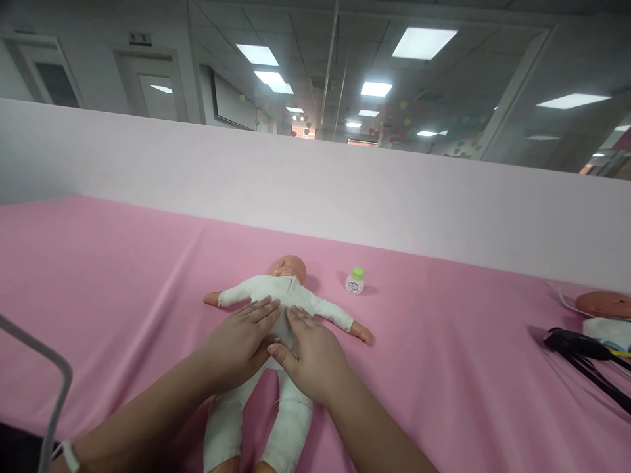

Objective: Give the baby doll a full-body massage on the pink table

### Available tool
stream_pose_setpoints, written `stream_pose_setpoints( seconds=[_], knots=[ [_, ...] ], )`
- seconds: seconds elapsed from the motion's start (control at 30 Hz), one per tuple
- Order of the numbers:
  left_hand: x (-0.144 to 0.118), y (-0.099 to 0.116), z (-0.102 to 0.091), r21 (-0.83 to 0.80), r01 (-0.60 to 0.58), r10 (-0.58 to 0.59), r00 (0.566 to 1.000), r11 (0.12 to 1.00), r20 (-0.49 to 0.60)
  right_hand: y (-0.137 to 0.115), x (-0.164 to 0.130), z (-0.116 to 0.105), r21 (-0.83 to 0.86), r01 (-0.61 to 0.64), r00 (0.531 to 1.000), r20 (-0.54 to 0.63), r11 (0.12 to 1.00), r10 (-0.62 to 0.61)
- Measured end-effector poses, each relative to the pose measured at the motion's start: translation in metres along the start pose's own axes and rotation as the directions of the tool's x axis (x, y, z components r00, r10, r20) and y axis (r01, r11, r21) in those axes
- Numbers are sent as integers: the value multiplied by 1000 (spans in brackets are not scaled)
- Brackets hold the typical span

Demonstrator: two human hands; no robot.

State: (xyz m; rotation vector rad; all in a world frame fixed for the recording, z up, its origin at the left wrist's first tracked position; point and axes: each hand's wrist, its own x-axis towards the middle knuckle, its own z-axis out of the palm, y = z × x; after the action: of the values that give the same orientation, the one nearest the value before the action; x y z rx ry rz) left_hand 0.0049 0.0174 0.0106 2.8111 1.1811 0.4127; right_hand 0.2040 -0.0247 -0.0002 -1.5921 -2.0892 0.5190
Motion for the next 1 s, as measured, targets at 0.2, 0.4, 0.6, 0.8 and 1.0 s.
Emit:
stream_pose_setpoints(
  seconds=[0.2, 0.4, 0.6, 0.8, 1.0],
  knots=[
    [7, -6, 16, -2, -45, 46, 998, 999, 45, 1, 6, 7, -1, 16, 998, 63, 1000, -16],
    [7, -9, 9, -36, -34, 35, 999, 999, 28, 1, 8, 4, 0, 28, 999, 40, 1000, -28],
    [20, -15, 0, -25, -11, 10, 999, 1000, -42, 6, 16, -3, 20, -2, 1000, -29, 1000, 3],
    [21, -18, 3, -41, -51, 52, 998, 998, 30, 5, 19, 4, 55, -7, 998, 58, 998, 4],
    [28, -22, -9, -6, -32, 32, 999, 999, 17, 5, 23, -10, 118, -17, 1000, 25, 993, 14]
  ],
)
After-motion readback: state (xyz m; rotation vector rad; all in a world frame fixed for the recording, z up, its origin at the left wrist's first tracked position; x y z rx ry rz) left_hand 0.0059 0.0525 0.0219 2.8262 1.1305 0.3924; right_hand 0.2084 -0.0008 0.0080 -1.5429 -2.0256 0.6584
